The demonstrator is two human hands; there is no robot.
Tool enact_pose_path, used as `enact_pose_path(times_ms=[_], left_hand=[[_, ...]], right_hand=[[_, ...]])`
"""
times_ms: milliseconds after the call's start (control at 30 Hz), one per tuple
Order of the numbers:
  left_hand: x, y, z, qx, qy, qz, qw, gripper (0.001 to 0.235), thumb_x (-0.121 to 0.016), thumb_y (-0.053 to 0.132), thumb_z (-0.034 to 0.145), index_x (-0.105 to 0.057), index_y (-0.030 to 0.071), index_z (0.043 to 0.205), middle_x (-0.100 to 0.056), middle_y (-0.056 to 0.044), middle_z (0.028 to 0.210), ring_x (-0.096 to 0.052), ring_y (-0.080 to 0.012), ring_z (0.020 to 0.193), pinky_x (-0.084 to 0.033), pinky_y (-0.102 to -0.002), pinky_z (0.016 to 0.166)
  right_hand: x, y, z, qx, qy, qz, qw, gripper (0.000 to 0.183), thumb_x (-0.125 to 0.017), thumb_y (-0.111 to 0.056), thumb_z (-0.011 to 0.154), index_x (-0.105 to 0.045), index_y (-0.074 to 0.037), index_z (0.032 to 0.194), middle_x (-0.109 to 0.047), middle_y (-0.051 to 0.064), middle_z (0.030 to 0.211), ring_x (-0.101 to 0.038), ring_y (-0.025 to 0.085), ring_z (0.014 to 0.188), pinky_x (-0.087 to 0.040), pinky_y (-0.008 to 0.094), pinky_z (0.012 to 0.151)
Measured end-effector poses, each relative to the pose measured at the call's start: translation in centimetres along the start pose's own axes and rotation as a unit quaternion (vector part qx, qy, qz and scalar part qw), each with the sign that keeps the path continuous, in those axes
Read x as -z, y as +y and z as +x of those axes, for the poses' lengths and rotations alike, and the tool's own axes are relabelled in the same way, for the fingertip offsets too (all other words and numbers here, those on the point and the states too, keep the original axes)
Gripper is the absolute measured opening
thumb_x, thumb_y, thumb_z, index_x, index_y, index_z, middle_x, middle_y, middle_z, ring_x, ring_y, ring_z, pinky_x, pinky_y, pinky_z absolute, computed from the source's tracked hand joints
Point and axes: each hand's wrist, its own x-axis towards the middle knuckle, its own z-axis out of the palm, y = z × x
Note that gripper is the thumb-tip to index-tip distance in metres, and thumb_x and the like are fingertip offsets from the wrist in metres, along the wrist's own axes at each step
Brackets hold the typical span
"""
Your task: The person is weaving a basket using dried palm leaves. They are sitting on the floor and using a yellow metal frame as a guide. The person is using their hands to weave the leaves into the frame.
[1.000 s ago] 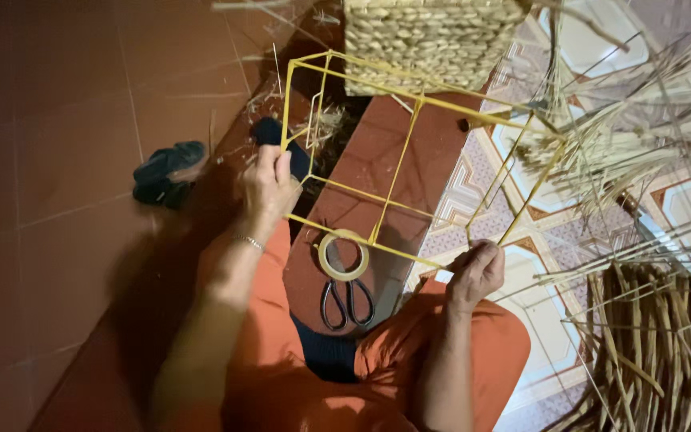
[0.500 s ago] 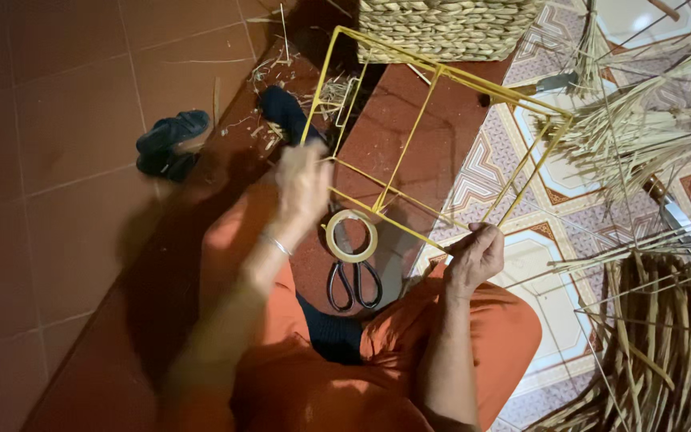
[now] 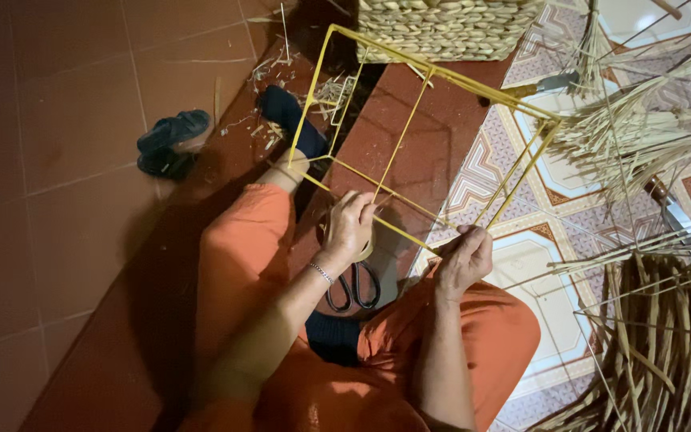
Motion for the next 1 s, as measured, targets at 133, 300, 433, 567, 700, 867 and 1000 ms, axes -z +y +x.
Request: enact_pose_path(times_ms=[133, 300, 433, 567, 700, 867, 1000], left_hand=[[-1.3, -1.9, -0.7, 0.018, -0.023, 0.027, 0.999, 0.011, -0.067, 0.005, 0.093, -0.068, 0.004, 0.104, -0.069, -0.017, 0.093, -0.068, -0.0397, 0.085, -0.054, -0.047, 0.074], [-2.2, -4.3, 0.1, 0.101, -0.089, -0.130, 0.982, 0.011, -0.067, 0.005, 0.097, -0.075, 0.004, 0.106, -0.076, -0.011, 0.082, -0.073, -0.0214, 0.070, -0.058, -0.039, 0.060], [-0.3, -4.2, 1.9, 0.333, -0.262, -0.253, 0.870, 0.019, -0.063, 0.009, 0.097, -0.071, 0.000, 0.111, -0.074, -0.009, 0.091, -0.058, -0.0095, 0.048, -0.054, -0.030, 0.041], [1.6, -3.0, 3.1, 0.347, -0.345, -0.258, 0.833, 0.023, -0.063, 0.010, 0.098, -0.070, -0.004, 0.114, -0.075, -0.008, 0.091, -0.054, -0.0093, 0.043, -0.052, -0.027, 0.038], [1.4, -2.2, 4.1, 0.276, -0.347, -0.156, 0.883, 0.031, -0.055, 0.018, 0.104, -0.066, 0.002, 0.128, -0.067, -0.016, 0.085, -0.057, -0.0083, 0.046, -0.048, -0.026, 0.040], [1.5, -4.1, 4.7, 0.314, -0.329, -0.337, 0.824, 0.031, -0.061, 0.018, 0.101, -0.068, -0.002, 0.124, -0.077, -0.009, 0.095, -0.054, -0.0059, 0.051, -0.051, -0.025, 0.045], [0.4, -5.1, 4.2, 0.348, -0.300, -0.360, 0.812, 0.025, -0.070, 0.015, 0.098, -0.072, -0.003, 0.115, -0.077, -0.009, 0.091, -0.053, -0.0074, 0.052, -0.050, -0.025, 0.044]], right_hand=[[-0.1, 0.1, -0.7, -0.031, 0.016, 0.025, 0.999, 0.035, -0.046, -0.030, 0.116, -0.058, -0.005, 0.094, -0.043, -0.003, 0.060, -0.038, 0.005, 0.049, -0.029, 0.023, 0.046], [-0.2, 0.3, -0.8, -0.045, 0.032, 0.023, 0.998, 0.035, -0.045, -0.030, 0.115, -0.057, -0.006, 0.092, -0.043, -0.003, 0.058, -0.039, 0.005, 0.046, -0.032, 0.024, 0.044], [0.3, 0.2, -0.6, -0.031, 0.038, 0.007, 0.999, 0.039, -0.046, -0.029, 0.116, -0.058, -0.004, 0.090, -0.043, -0.002, 0.060, -0.038, 0.006, 0.049, -0.029, 0.024, 0.046], [0.6, 0.5, -0.4, -0.042, 0.020, 0.019, 0.999, 0.040, -0.042, -0.031, 0.114, -0.055, -0.005, 0.086, -0.045, -0.002, 0.056, -0.041, 0.006, 0.045, -0.033, 0.023, 0.043], [0.6, 0.8, -0.7, -0.033, 0.006, 0.025, 0.999, 0.041, -0.043, -0.031, 0.115, -0.053, -0.005, 0.085, -0.046, -0.002, 0.060, -0.041, 0.006, 0.047, -0.034, 0.024, 0.045], [0.8, 1.7, -0.8, -0.064, 0.026, 0.044, 0.997, 0.042, -0.044, -0.034, 0.115, -0.053, -0.006, 0.084, -0.043, -0.002, 0.057, -0.039, 0.006, 0.046, -0.031, 0.024, 0.044], [0.9, 2.4, -0.5, -0.051, 0.032, 0.020, 0.998, 0.044, -0.044, -0.035, 0.115, -0.054, -0.006, 0.083, -0.045, -0.003, 0.058, -0.042, 0.006, 0.047, -0.033, 0.023, 0.045]])
